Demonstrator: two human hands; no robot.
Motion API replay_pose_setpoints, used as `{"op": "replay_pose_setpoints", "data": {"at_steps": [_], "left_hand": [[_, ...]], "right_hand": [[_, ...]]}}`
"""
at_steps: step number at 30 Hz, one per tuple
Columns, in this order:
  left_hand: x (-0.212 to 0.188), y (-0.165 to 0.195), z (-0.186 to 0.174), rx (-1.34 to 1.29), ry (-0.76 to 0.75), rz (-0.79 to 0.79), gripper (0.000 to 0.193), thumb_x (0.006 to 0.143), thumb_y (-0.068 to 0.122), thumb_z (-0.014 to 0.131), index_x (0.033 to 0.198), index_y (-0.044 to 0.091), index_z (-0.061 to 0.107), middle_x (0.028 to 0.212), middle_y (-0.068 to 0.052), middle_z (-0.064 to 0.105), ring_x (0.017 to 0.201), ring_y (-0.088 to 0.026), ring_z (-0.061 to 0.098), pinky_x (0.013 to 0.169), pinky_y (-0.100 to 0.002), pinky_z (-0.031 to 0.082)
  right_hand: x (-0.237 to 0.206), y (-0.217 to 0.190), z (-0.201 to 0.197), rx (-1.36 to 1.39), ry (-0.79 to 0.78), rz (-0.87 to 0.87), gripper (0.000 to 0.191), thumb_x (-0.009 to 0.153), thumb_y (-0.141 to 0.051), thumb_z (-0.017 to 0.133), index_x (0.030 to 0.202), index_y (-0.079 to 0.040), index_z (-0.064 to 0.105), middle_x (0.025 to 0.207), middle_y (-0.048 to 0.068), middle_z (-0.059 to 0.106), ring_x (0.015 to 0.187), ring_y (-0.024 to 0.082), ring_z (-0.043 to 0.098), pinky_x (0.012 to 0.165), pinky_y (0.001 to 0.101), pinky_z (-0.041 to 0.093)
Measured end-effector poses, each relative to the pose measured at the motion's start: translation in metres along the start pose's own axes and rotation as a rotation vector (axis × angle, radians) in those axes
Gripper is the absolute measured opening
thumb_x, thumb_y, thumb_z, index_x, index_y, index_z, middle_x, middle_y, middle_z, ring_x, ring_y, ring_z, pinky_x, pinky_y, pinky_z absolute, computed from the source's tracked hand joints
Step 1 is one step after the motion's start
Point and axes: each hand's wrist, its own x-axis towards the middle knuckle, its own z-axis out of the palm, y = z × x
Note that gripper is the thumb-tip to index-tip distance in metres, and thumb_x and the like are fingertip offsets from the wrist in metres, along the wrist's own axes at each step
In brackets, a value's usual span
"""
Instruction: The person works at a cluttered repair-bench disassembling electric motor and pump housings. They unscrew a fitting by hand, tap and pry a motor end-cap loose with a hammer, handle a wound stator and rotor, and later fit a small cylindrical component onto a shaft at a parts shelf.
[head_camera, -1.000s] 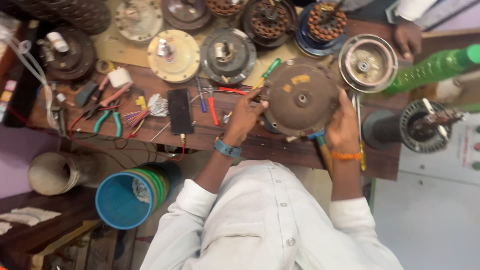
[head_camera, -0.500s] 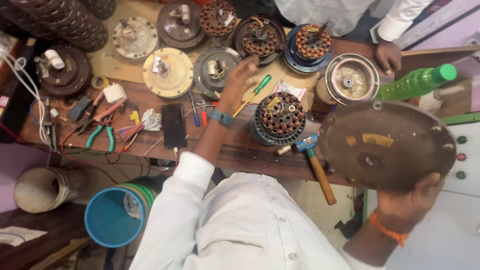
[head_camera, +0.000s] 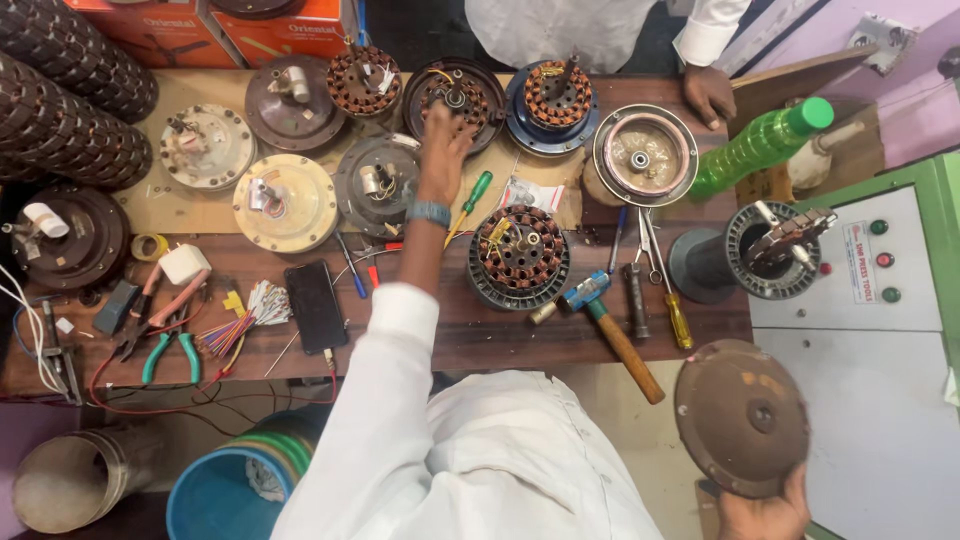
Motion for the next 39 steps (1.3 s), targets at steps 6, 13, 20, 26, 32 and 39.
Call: {"op": "replay_pose_setpoints", "data": {"at_steps": [6,13,20,26,32,39], "left_hand": [[-0.131,0.004,-0.011,0.119,-0.546,0.004,0.056,0.11,0.045,0.062,0.148,0.003,0.058,0.14,-0.015,0.064,0.134,-0.026,0.06,0.117,-0.041,0.049],[-0.231,0.017,-0.025,-0.159,-0.563,-0.315,0.079,0.098,0.041,0.064,0.162,0.016,0.026,0.149,-0.007,0.053,0.129,-0.018,0.06,0.105,-0.039,0.051],[-0.268,0.031,-0.058,-0.141,-0.143,-0.046,0.061,0.096,0.013,0.075,0.151,-0.001,0.051,0.137,-0.007,0.064,0.12,-0.013,0.062,0.103,-0.03,0.053],[-0.236,0.095,-0.094,0.816,-0.114,0.397,0.044,0.087,0.004,0.073,0.131,0.005,0.069,0.103,-0.009,0.073,0.09,-0.017,0.066,0.083,-0.03,0.052],[-0.113,0.121,-0.129,1.247,0.121,0.875,0.039,0.077,-0.003,0.068,0.112,0.01,0.076,0.105,-0.013,0.076,0.098,-0.032,0.072,0.092,-0.042,0.057],[-0.055,0.113,-0.169,1.76,0.318,0.633,0.03,0.088,0.003,0.075,0.118,0.006,0.072,0.108,-0.017,0.072,0.107,-0.037,0.061,0.098,-0.052,0.041]], "right_hand": [[-0.002,-0.03,0.099,-0.018,-0.321,-0.144,0.056,0.111,-0.044,0.036,0.163,-0.021,0.033,0.173,0.004,0.032,0.16,0.029,0.031,0.128,0.0612,0.025],[0.007,0.008,0.23,-0.002,-0.603,0.19,0.053,0.109,-0.036,0.042,0.159,-0.017,0.038,0.167,0.002,0.039,0.154,0.026,0.039,0.128,0.0558,0.027],[-0.031,0.046,0.283,-0.067,-0.846,0.239,0.052,0.108,-0.035,0.047,0.155,-0.012,0.043,0.157,0.005,0.049,0.145,0.024,0.046,0.122,0.0485,0.034],[-0.008,0.073,0.244,-0.202,-0.849,-0.042,0.028,0.109,-0.015,0.054,0.135,-0.005,0.053,0.134,0.009,0.06,0.124,0.022,0.059,0.103,0.0457,0.051],[0.019,0.087,0.157,-0.267,-0.646,0.005,0.017,0.112,-0.01,0.053,0.123,-0.001,0.062,0.109,0.012,0.067,0.096,0.02,0.065,0.093,0.0411,0.055],[-0.001,0.103,0.11,-0.309,-0.392,-0.024,0.017,0.108,-0.01,0.054,0.118,0.0,0.064,0.102,0.01,0.067,0.09,0.018,0.065,0.087,0.0379,0.057]]}}
